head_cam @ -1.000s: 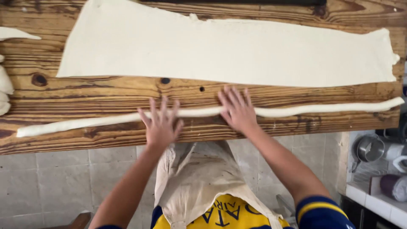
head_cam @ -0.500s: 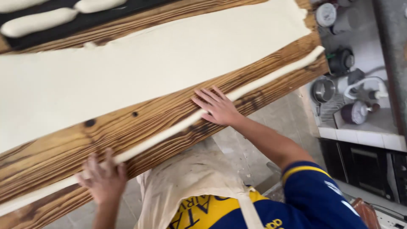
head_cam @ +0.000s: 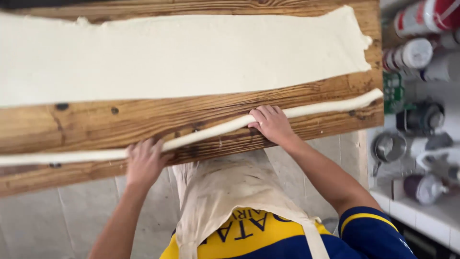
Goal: Cutting strips of dough and rolling them into small loaves on a wooden table
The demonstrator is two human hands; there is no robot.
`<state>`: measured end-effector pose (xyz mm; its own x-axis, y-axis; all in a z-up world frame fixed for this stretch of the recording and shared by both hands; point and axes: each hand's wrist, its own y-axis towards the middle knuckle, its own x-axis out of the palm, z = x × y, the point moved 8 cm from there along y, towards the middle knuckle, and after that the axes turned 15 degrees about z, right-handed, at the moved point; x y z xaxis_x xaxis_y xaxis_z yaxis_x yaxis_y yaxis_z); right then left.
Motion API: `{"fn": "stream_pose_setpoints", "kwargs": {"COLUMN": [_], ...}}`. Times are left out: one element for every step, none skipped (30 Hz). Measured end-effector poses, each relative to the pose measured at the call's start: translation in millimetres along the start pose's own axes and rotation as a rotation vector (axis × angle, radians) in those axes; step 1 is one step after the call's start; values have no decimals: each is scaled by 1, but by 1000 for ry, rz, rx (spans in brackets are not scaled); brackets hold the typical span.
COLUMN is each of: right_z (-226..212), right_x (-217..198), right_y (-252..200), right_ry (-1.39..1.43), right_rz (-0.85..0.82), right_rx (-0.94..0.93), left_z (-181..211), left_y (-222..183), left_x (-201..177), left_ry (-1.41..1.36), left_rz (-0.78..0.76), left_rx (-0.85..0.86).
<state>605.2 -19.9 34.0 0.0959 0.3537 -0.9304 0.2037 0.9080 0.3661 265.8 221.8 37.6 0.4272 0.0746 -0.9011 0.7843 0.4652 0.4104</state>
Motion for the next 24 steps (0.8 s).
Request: {"fn": "stream_pose_setpoints", "kwargs": {"right_z": [11, 21, 27, 38, 49, 53, 53, 52, 40, 23, 3, 10, 21, 31, 38, 57, 73, 73, 76, 79, 75, 65, 54, 53], "right_x": [2, 3, -14, -27, -41, -31, -27, -22, -31, -41, -54, -51, -39, -27, -33, -37, -42, -44, -45, -47, -50, -48, -46, -48], "right_y": [5, 12, 20, 26, 29, 14, 0, -15, -20, -24, -33, -19, -9, 0, 28, 53, 73, 70, 71, 72, 51, 29, 4, -23], "right_ry": [122, 243, 251, 291, 329, 335, 198, 60, 56, 63, 75, 75, 95, 114, 113, 74, 36, 37, 34, 31, 29, 74, 118, 113], "right_rz": [-35, -74, -65, -105, -152, -151, -90, -29, -25, 10, 36, 30, -100, -230, -230, -266, -305, -309, -312, -315, -305, -362, -422, -415], "right_rx": [42, 82, 72, 145, 220, 213, 105, -2, -1, -70, -143, -145, -78, -12, -15, 135, 289, 290, 309, 328, 329, 261, 199, 208], "left_z": [19, 36, 38, 36, 36, 50, 63, 75, 102, 139, 180, 194, 204, 214, 211, 199, 188, 186, 188, 190, 193, 201, 210, 214], "left_y": [7, 15, 20, 26, 29, 31, 32, 34, 46, 57, 61, 82, 103, 123, 149, 171, 189, 187, 185, 183, 162, 146, 128, 112], "left_x": [14, 27, 25, 23, 21, 22, 23, 25, 25, 28, 28, 32, 33, 33, 33, 43, 51, 52, 59, 65, 64, 56, 49, 42], "left_ry": [55, 111, 125, 142, 153, 161, 173, 186, 185, 65, -59, -63, -8, 47, 47, 53, 56, 54, 20, -15, -12, -13, -20, -21], "left_rz": [6, 9, 13, 21, 25, 25, 16, 7, 12, -14, -47, -50, -17, 16, 18, -123, -270, -274, -352, -431, -423, -307, -195, -190], "left_rx": [62, 123, 118, 58, -2, -8, -30, -52, -48, 72, 186, 182, 143, 105, 102, -18, -135, -135, -92, -48, -43, 22, 93, 103]}}
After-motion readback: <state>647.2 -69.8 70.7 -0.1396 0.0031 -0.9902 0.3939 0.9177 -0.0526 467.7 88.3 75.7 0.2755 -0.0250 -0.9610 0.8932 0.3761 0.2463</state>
